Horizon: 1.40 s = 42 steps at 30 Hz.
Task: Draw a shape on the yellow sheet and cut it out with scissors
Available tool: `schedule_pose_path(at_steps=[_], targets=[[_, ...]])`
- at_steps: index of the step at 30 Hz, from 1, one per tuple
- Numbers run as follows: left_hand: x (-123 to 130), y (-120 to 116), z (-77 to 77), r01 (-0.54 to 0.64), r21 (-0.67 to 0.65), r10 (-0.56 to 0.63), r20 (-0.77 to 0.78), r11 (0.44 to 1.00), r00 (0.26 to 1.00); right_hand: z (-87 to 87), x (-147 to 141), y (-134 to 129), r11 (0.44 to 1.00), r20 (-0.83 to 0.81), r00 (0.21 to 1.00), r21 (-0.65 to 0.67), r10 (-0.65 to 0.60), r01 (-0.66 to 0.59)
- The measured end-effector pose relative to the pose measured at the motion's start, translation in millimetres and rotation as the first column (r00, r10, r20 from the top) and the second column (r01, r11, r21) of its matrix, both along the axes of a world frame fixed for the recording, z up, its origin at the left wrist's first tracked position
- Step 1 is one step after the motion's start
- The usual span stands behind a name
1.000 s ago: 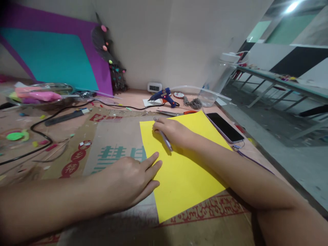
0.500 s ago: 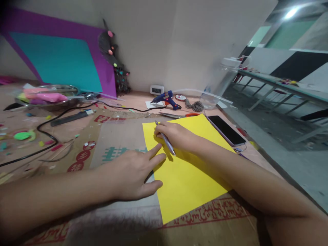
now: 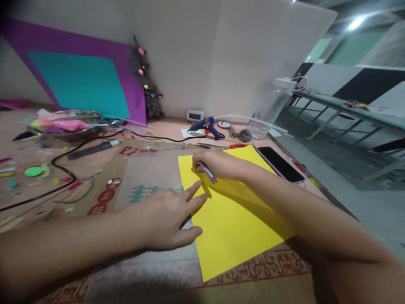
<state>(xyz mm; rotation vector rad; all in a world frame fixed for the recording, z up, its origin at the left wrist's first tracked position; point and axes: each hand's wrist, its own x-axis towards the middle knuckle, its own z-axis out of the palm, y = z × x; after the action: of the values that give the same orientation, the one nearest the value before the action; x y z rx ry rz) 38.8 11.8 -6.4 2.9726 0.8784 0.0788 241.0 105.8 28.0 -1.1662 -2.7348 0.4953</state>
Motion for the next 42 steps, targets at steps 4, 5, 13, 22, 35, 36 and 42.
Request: schedule_pose_path(at_steps=[4, 5, 13, 22, 35, 36, 42], targets=[[1, 0, 1.0, -0.001, 0.003, 0.001, 0.001, 1.000, 1.000, -17.4, -7, 14, 0.966, -0.023, 0.999, 0.255, 0.045, -0.038], [1, -1, 1.1, -0.003, 0.009, 0.003, -0.001, 1.000, 1.000, -21.4, -9, 18, 0.957, -0.032, 0.999, 0.288, 0.041, -0.030], [1, -1, 3.1, -0.007, -0.010, 0.007, -0.023, 1.000, 1.000, -0.2, 2, 5, 0.999, -0.035, 0.999, -0.030, -0.042, 0.041], [1, 0, 4.6, 0.005, 0.003, -0.005, -0.006, 1.000, 1.000, -30.5, -19, 38, 0.935, -0.044, 0.993, 0.344, 0.109, -0.087], [1, 1, 6.7, -0.003, -0.010, 0.003, -0.022, 1.000, 1.000, -14.2, -36, 39, 0.960, -0.088, 0.977, 0.219, 0.195, -0.172], [1, 1, 6.1, -0.014, -0.013, 0.014, -0.022, 1.000, 1.000, -18.7, -40, 41, 0.956, -0.107, 0.974, 0.240, 0.199, -0.169], [0, 2, 5.3, -0.025, -0.038, 0.025, -0.009, 0.999, 1.000, -10.6, -39, 43, 0.979, -0.098, 0.980, 0.124, 0.175, -0.162]])
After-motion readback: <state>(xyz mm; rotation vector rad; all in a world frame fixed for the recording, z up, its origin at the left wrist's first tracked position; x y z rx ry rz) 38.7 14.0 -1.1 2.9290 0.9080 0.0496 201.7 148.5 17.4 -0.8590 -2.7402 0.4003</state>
